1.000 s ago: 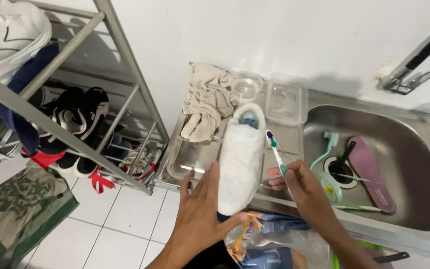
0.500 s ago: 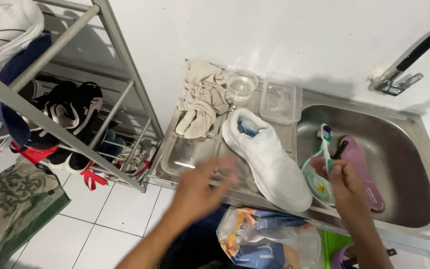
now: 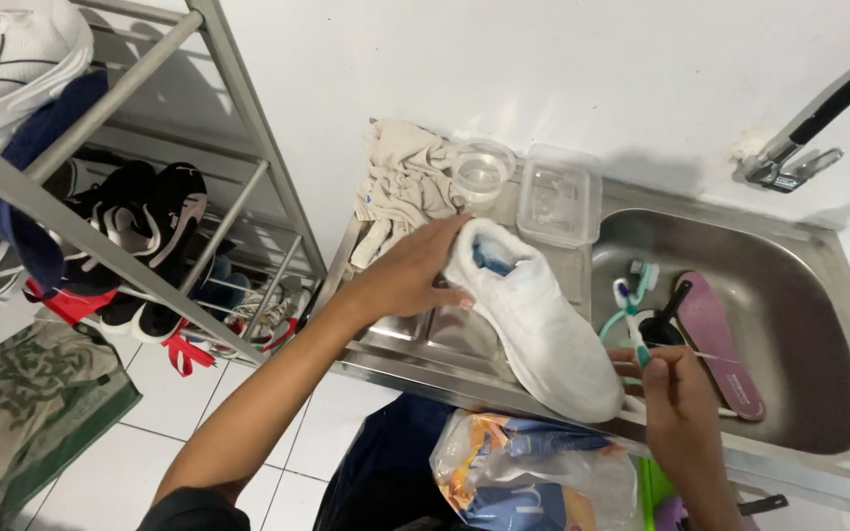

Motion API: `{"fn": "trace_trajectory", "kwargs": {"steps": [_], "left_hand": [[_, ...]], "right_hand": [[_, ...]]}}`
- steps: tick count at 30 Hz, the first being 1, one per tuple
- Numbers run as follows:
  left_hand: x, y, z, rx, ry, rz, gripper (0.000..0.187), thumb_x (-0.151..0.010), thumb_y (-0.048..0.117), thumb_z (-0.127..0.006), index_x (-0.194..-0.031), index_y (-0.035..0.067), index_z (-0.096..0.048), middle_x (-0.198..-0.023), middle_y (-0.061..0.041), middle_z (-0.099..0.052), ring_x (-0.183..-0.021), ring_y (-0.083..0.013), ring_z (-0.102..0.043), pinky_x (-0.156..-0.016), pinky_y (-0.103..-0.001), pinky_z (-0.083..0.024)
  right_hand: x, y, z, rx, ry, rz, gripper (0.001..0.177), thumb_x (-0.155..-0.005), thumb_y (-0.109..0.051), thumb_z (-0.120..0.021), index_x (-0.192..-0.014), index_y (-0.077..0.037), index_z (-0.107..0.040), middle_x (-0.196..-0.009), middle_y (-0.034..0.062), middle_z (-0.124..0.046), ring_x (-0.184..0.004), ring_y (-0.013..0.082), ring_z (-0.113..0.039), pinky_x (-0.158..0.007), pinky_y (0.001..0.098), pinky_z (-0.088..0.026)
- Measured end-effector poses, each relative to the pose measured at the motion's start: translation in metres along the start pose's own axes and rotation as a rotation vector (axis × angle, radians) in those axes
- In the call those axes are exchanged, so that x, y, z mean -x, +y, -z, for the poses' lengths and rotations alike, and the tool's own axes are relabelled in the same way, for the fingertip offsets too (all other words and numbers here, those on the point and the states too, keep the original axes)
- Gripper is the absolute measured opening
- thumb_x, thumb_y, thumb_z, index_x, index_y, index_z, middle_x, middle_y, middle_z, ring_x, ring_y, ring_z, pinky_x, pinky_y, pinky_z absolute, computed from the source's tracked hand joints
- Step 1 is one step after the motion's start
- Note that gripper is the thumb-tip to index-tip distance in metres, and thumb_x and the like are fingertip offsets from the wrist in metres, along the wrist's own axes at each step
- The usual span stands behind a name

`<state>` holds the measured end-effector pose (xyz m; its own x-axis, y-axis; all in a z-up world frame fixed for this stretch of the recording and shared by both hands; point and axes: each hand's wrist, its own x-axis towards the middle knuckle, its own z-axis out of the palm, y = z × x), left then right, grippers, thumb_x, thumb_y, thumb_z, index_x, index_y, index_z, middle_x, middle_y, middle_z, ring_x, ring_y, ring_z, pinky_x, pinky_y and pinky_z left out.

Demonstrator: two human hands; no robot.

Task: The person cleans a white sneaker by applying a cleaning tissue, scrubbing the upper and tongue with a toothbrush, and stuffing the interior with tissue.

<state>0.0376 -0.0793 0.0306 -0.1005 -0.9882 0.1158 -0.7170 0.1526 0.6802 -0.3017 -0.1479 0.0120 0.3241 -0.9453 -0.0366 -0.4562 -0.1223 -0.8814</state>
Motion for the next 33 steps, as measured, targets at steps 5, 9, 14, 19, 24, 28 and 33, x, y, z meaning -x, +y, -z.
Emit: {"fn": "trace_trajectory", "kwargs": {"steps": [5,9,14,19,24,28,33], "left_hand": [[0.018,-0.003,-0.001,-0.131,0.000,0.130,0.084,-0.076,0.053,-0.083,-0.144,0.016,-0.051,-0.129,-0.011,-0.049,-0.126,-0.0281,-0.043,-0.104,-0.045,-0.040],[0.038,0.018,-0.003,-0.008,0.001,0.201,0.089,-0.068,0.047,-0.090,-0.135,0.008,-0.046,-0.135,-0.009,-0.052,-0.127,-0.0240,-0.048,-0.102,-0.047,-0.049],[0.051,0.012,-0.016,0.148,0.062,0.104,0.088,-0.076,0.044,-0.084,-0.146,0.010,-0.043,-0.142,-0.008,-0.058,-0.128,-0.0254,-0.055,-0.103,-0.038,-0.043],[0.060,0.022,-0.031,0.061,0.176,0.257,0.096,-0.064,0.054,-0.088,-0.144,0.015,-0.050,-0.141,-0.008,-0.062,-0.129,-0.0282,-0.057,-0.103,-0.044,-0.044],[0.066,0.037,-0.033,0.112,0.271,0.278,0.088,-0.062,0.053,-0.087,-0.137,0.018,-0.057,-0.132,-0.006,-0.069,-0.122,-0.0268,-0.063,-0.096,-0.042,-0.048],[0.063,0.046,-0.030,0.164,0.275,0.374,0.083,-0.063,0.055,-0.082,-0.134,0.020,-0.057,-0.130,-0.002,-0.070,-0.122,-0.0238,-0.063,-0.094,-0.039,-0.048],[0.061,0.044,-0.032,0.200,0.263,0.407,0.082,-0.064,0.056,-0.081,-0.134,0.021,-0.056,-0.133,0.000,-0.068,-0.125,-0.0252,-0.061,-0.096,-0.043,-0.047]], "right_hand": [[-0.018,0.024,0.010,-0.077,-0.050,0.152,0.017,-0.107,-0.012,-0.043,-0.106,0.000,-0.055,-0.124,0.0217,-0.073,-0.115,0.0306,-0.073,-0.097,0.0418,-0.062],[-0.004,0.008,0.020,0.203,0.230,0.239,0.013,-0.107,-0.009,-0.053,-0.112,0.001,-0.061,-0.107,0.0164,-0.071,-0.094,0.0255,-0.065,-0.077,0.0369,-0.049],[0.029,-0.015,0.010,0.392,0.141,-0.029,0.025,-0.100,-0.022,-0.061,-0.120,-0.007,-0.064,-0.108,0.0145,-0.074,-0.096,0.0280,-0.070,-0.080,0.0405,-0.057],[0.042,-0.004,-0.019,0.388,0.073,0.073,0.028,-0.098,-0.030,-0.059,-0.118,-0.013,-0.065,-0.097,0.0075,-0.073,-0.081,0.0210,-0.069,-0.070,0.0373,-0.055],[0.050,0.018,-0.032,0.307,0.094,0.277,0.032,-0.096,-0.032,-0.060,-0.119,-0.011,-0.068,-0.106,0.0075,-0.078,-0.099,0.0233,-0.077,-0.077,0.0384,-0.058],[0.050,0.029,-0.038,0.159,0.069,0.275,0.026,-0.096,-0.029,-0.061,-0.112,-0.010,-0.068,-0.088,0.0054,-0.077,-0.073,0.0149,-0.072,-0.059,0.0292,-0.053],[0.047,0.022,-0.040,0.006,0.200,0.322,0.020,-0.098,-0.014,-0.061,-0.116,-0.005,-0.060,-0.073,0.0072,-0.069,-0.048,0.0107,-0.055,-0.039,0.0234,-0.042]]}}
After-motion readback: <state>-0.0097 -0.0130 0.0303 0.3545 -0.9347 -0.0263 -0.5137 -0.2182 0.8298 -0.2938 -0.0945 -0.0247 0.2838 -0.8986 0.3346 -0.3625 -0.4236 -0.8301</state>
